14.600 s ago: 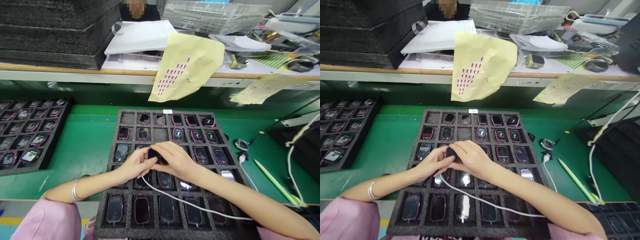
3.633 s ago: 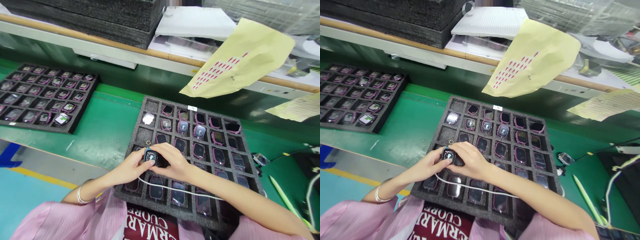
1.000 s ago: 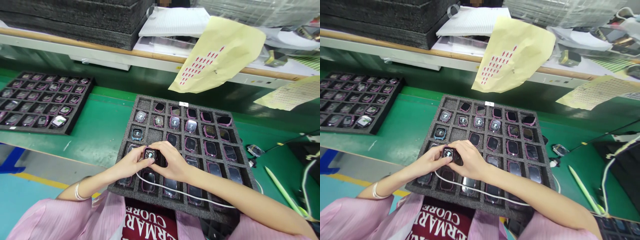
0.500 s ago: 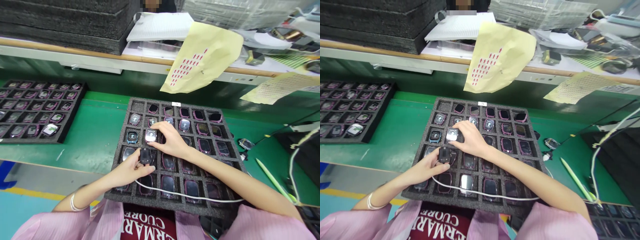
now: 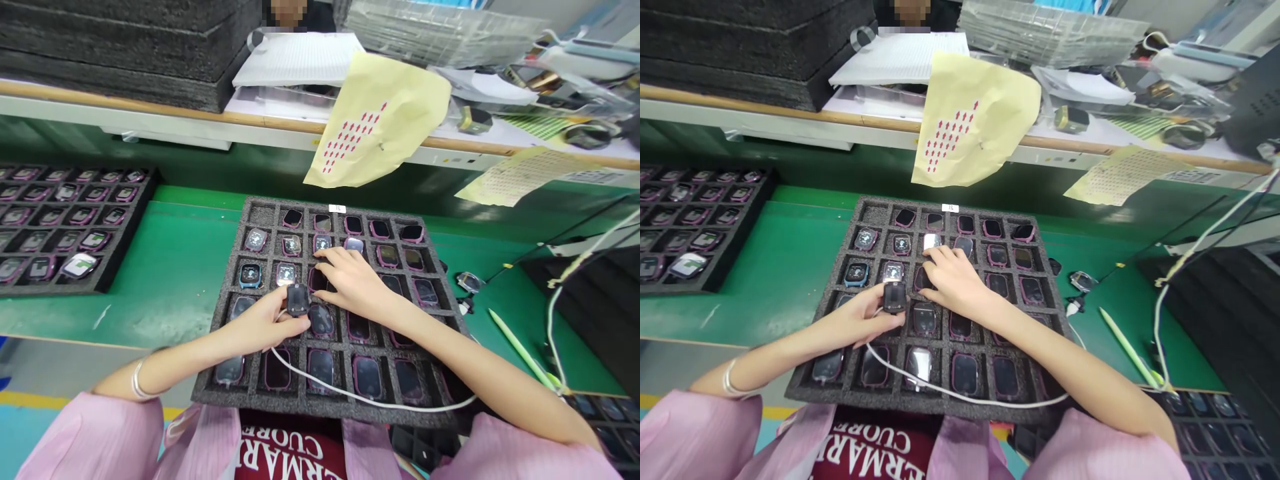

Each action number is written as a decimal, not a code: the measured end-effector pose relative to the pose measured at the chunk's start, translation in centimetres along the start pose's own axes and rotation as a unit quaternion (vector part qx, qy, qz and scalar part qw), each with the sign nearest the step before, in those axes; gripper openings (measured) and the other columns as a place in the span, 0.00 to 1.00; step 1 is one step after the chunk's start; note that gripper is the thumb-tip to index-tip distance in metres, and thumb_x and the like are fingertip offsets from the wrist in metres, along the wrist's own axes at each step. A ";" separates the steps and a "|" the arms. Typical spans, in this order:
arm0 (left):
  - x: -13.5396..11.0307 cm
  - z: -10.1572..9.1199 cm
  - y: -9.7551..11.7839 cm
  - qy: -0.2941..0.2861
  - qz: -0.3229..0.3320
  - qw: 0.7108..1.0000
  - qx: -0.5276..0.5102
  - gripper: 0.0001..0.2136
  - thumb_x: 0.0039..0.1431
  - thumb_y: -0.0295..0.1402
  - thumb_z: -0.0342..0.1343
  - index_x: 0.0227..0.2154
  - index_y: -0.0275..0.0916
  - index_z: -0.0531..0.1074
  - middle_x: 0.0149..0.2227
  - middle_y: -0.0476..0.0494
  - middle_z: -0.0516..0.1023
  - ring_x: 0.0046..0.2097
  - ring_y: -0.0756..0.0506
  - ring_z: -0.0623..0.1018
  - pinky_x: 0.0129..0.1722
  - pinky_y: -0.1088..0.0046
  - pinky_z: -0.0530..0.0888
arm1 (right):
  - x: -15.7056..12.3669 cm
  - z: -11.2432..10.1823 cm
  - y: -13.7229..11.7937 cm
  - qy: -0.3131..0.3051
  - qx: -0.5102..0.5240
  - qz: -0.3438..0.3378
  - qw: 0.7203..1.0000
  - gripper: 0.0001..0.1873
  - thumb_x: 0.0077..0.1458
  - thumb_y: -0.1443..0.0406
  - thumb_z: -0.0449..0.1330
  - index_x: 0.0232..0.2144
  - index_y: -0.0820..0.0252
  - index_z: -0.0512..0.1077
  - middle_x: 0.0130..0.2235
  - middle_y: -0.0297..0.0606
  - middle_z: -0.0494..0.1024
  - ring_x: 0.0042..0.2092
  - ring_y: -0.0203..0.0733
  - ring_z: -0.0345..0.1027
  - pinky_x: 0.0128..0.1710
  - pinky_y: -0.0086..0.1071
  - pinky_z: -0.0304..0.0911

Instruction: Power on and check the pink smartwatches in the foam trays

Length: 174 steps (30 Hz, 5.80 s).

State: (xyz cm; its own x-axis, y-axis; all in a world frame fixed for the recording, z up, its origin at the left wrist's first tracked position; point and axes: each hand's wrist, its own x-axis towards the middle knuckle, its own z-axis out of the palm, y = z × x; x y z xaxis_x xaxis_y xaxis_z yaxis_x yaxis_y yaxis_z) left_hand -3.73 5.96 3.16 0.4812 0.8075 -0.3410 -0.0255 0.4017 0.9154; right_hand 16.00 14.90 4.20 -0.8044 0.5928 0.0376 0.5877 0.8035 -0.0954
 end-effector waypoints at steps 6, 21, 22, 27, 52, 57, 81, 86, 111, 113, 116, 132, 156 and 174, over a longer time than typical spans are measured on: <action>1.4 0.1 -0.5 -0.020 -0.011 1.000 -0.011 0.15 0.53 0.33 0.60 0.40 0.36 0.63 0.38 0.46 0.72 0.18 0.59 0.61 0.14 0.82 0.58 | -1.2 -1.1 0.6 0.084 0.223 0.037 0.971 0.15 0.47 0.65 0.67 0.39 0.61 0.71 0.50 0.46 0.70 0.52 0.52 0.66 0.51 0.48 0.63; 1.4 0.4 -1.2 0.012 0.009 1.000 -0.023 0.20 0.57 0.44 0.56 0.44 0.34 0.63 0.14 0.59 0.63 0.13 0.56 0.60 0.12 0.83 0.56 | -1.6 1.1 -2.6 0.089 0.248 -0.063 0.963 0.18 0.55 0.66 0.61 0.48 0.60 0.65 0.45 0.42 0.76 0.47 0.48 0.69 0.47 0.42 0.62; 1.4 0.5 -1.1 0.018 0.008 1.000 -0.023 0.20 0.56 0.44 0.57 0.42 0.34 0.63 0.15 0.59 0.62 0.13 0.57 0.58 0.11 0.83 0.55 | -1.7 1.4 -2.7 0.105 0.246 -0.064 0.961 0.18 0.54 0.66 0.61 0.48 0.61 0.65 0.44 0.43 0.76 0.46 0.48 0.69 0.46 0.42 0.63; 1.4 0.6 -0.8 0.031 -0.002 0.999 -0.028 0.20 0.53 0.45 0.59 0.40 0.33 0.64 0.19 0.59 0.60 0.14 0.58 0.56 0.11 0.82 0.50 | -1.9 2.7 -3.2 0.168 0.251 -0.064 0.951 0.18 0.53 0.65 0.60 0.46 0.61 0.65 0.41 0.44 0.77 0.43 0.48 0.71 0.43 0.43 0.63; 1.9 0.4 -1.9 0.050 0.044 0.998 -0.013 0.20 0.55 0.37 0.57 0.48 0.31 0.67 0.35 0.44 0.72 0.31 0.51 0.67 0.25 0.78 0.61 | -2.0 2.8 -3.0 0.184 0.282 -0.058 0.940 0.19 0.53 0.64 0.62 0.48 0.60 0.66 0.41 0.40 0.77 0.42 0.45 0.70 0.45 0.41 0.60; 2.0 0.4 -2.1 0.048 0.054 0.997 0.005 0.17 0.57 0.37 0.56 0.47 0.34 0.67 0.37 0.44 0.72 0.35 0.49 0.69 0.32 0.76 0.66 | -2.2 3.0 -3.2 0.178 0.282 -0.054 0.941 0.20 0.55 0.62 0.61 0.49 0.59 0.65 0.43 0.40 0.77 0.43 0.45 0.70 0.46 0.42 0.60; 3.0 2.5 0.0 -0.035 -0.023 0.999 0.025 0.14 0.54 0.35 0.58 0.40 0.38 0.62 0.40 0.47 0.71 0.20 0.59 0.61 0.16 0.81 0.58 | -6.1 -1.7 2.9 0.006 -0.039 0.079 0.996 0.24 0.44 0.61 0.71 0.41 0.68 0.72 0.51 0.57 0.70 0.51 0.62 0.64 0.43 0.51 0.64; 4.7 3.4 0.0 -0.025 -0.015 0.999 0.022 0.14 0.53 0.35 0.59 0.38 0.36 0.62 0.41 0.45 0.73 0.17 0.60 0.62 0.13 0.83 0.58 | -6.8 0.0 2.4 0.066 -0.010 0.119 0.991 0.21 0.44 0.61 0.71 0.38 0.64 0.70 0.50 0.53 0.71 0.51 0.59 0.64 0.46 0.49 0.62; 4.6 2.7 -0.4 -0.035 0.007 0.999 0.027 0.19 0.59 0.44 0.54 0.45 0.34 0.61 0.12 0.61 0.61 0.11 0.57 0.57 0.10 0.85 0.52 | -5.0 0.9 0.2 0.115 0.235 -0.025 0.965 0.19 0.54 0.67 0.61 0.49 0.59 0.67 0.46 0.43 0.75 0.48 0.49 0.68 0.49 0.45 0.63; 4.7 2.7 -0.5 -0.034 0.015 0.999 0.024 0.19 0.58 0.44 0.55 0.44 0.34 0.62 0.12 0.61 0.61 0.10 0.57 0.56 0.10 0.85 0.50 | -5.0 1.2 0.0 0.134 0.222 -0.022 0.965 0.20 0.52 0.68 0.61 0.48 0.60 0.67 0.45 0.45 0.75 0.47 0.49 0.69 0.48 0.44 0.64; 4.7 2.6 -0.6 -0.031 0.031 0.999 0.010 0.19 0.58 0.44 0.55 0.44 0.35 0.63 0.13 0.62 0.60 0.11 0.58 0.55 0.09 0.85 0.50 | -4.9 1.5 -0.1 0.155 0.215 -0.025 0.964 0.21 0.51 0.67 0.62 0.48 0.61 0.66 0.44 0.45 0.75 0.47 0.49 0.69 0.47 0.44 0.64; 4.9 2.7 -1.3 -0.027 0.042 0.998 0.036 0.21 0.59 0.43 0.54 0.48 0.32 0.61 0.13 0.59 0.65 0.10 0.54 0.61 0.08 0.85 0.56 | -5.2 0.8 -0.5 0.109 0.219 -0.010 0.969 0.19 0.52 0.67 0.64 0.46 0.63 0.66 0.45 0.46 0.75 0.46 0.50 0.69 0.47 0.43 0.63; 4.5 2.6 -1.9 -0.010 0.042 0.997 0.064 0.17 0.60 0.41 0.53 0.44 0.34 0.61 0.12 0.60 0.63 0.10 0.55 0.61 0.08 0.86 0.58 | -5.2 1.2 -0.5 0.125 0.244 -0.014 0.962 0.20 0.53 0.66 0.64 0.48 0.63 0.66 0.44 0.46 0.75 0.46 0.49 0.69 0.47 0.43 0.64; 4.2 2.9 -2.0 -0.004 0.032 0.995 0.091 0.19 0.61 0.43 0.51 0.47 0.35 0.60 0.12 0.62 0.59 0.11 0.56 0.58 0.08 0.86 0.56 | -5.5 1.4 -0.5 0.143 0.256 -0.019 0.956 0.20 0.51 0.66 0.63 0.47 0.61 0.66 0.43 0.44 0.76 0.46 0.48 0.70 0.47 0.43 0.64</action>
State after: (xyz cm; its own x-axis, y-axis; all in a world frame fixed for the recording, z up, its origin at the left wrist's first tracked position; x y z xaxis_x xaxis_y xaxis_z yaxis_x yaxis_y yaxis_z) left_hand 0.86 7.27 0.52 0.4907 0.8252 -0.2797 0.1020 0.2644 0.9590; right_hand 20.00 11.16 2.63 -0.7245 0.6131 0.3151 0.3793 0.7362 -0.5604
